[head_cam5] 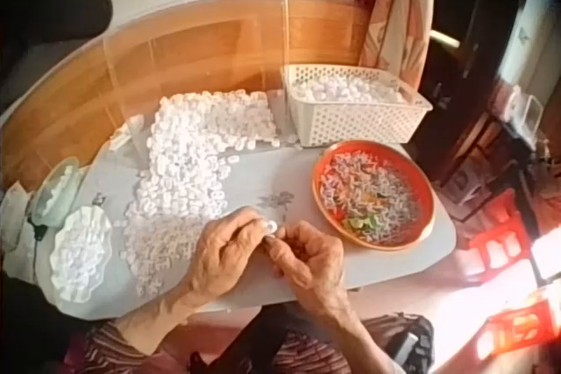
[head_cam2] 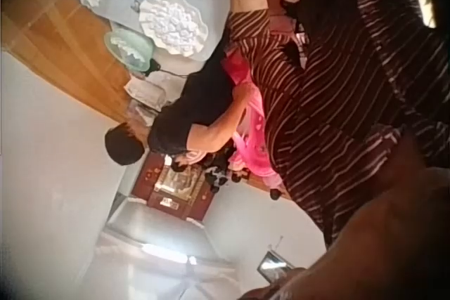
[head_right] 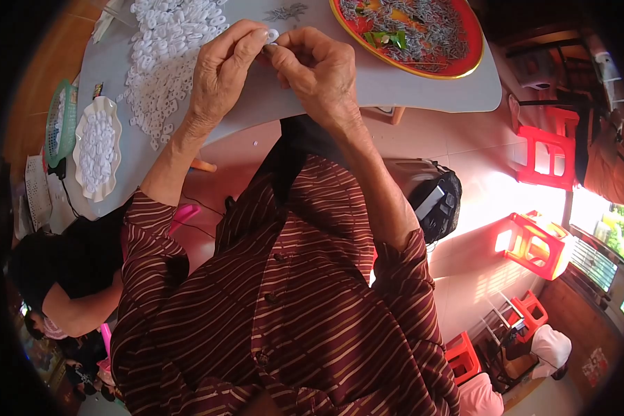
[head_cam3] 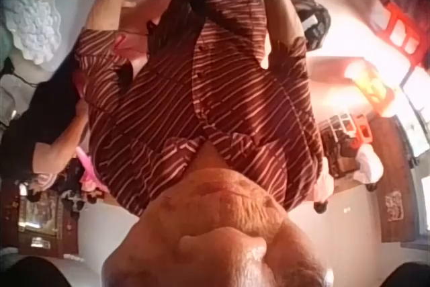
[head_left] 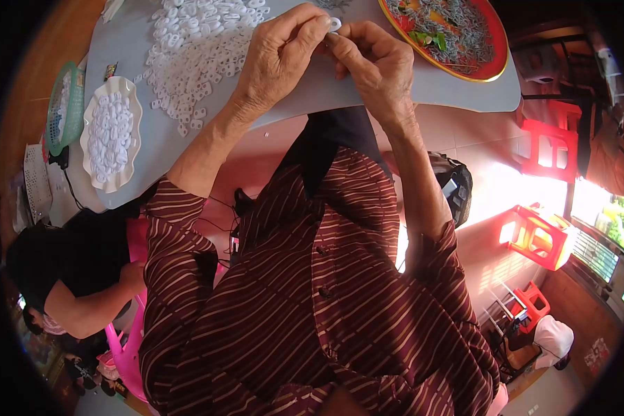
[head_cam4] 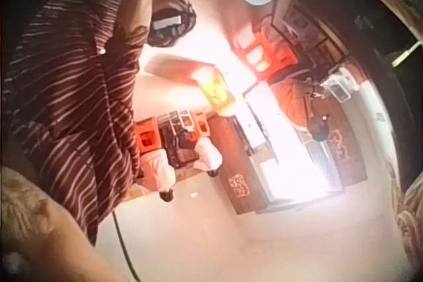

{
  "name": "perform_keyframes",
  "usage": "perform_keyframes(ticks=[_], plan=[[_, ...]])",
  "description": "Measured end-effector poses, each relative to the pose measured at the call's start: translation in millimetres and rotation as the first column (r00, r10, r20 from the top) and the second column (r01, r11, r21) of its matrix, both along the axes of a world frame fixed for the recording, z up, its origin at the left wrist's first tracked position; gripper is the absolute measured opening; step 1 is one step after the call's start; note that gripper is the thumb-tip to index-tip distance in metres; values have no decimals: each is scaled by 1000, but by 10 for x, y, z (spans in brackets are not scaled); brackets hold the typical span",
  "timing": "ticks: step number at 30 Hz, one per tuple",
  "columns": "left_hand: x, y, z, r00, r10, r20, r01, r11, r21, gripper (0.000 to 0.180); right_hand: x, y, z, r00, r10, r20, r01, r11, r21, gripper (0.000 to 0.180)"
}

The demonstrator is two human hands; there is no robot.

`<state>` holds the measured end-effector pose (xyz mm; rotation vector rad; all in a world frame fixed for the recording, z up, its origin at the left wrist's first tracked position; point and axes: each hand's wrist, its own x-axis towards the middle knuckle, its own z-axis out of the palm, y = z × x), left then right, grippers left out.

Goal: Assembling small white plastic parts by hand on a table.

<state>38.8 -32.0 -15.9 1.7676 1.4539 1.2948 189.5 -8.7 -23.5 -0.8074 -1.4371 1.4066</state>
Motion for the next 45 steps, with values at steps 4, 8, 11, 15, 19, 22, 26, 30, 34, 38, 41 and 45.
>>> perform_keyframes(ticks=[4,8,11,15,19,22,26,30,34,38,41,45], plan=[[-14,22,-11,1000,-4,31,3,999,36,22,18,3,3,1000,22,13,-22,1000,12,11],[-31,29,-17,999,-26,28,25,999,34,24,14,-5,1,999,27,17,-27,1000,5,12],[-37,38,-18,996,-54,67,54,999,9,26,14,0,6,1000,17,8,-17,1000,-16,12],[-57,37,-48,999,-23,24,24,999,-44,27,12,6,5,1000,27,-8,-27,999,-17,13],[-24,41,-64,1000,6,-8,-6,1000,-10,26,5,18,-34,999,-31,-38,31,999,-19,15],[-2,41,-54,1000,3,-15,-3,1000,18,26,12,23,-39,998,-40,-47,38,999,-29,15],[-4,53,-86,1000,11,-25,-11,1000,4,26,38,18,-17,998,-23,-62,21,999,-42,14],[-60,63,-114,999,1,-51,-4,999,-48,26,35,20,-22,996,-21,-85,17,998,-55,13],[-19,52,-75,1000,-15,-14,14,998,-56,28,34,48,-81,992,-7,-129,2,999,-33,14],[-11,73,-66,999,-18,31,20,998,-65,30,21,25,-40,985,-23,-172,20,1000,-21,22],[-3,58,-43,1000,19,21,-17,994,-111,31,15,27,-51,979,-30,-200,30,1000,-4,25],[-7,63,-50,1000,2,-19,-4,995,-100,30,12,21,-55,984,-44,-172,46,999,7,26]])
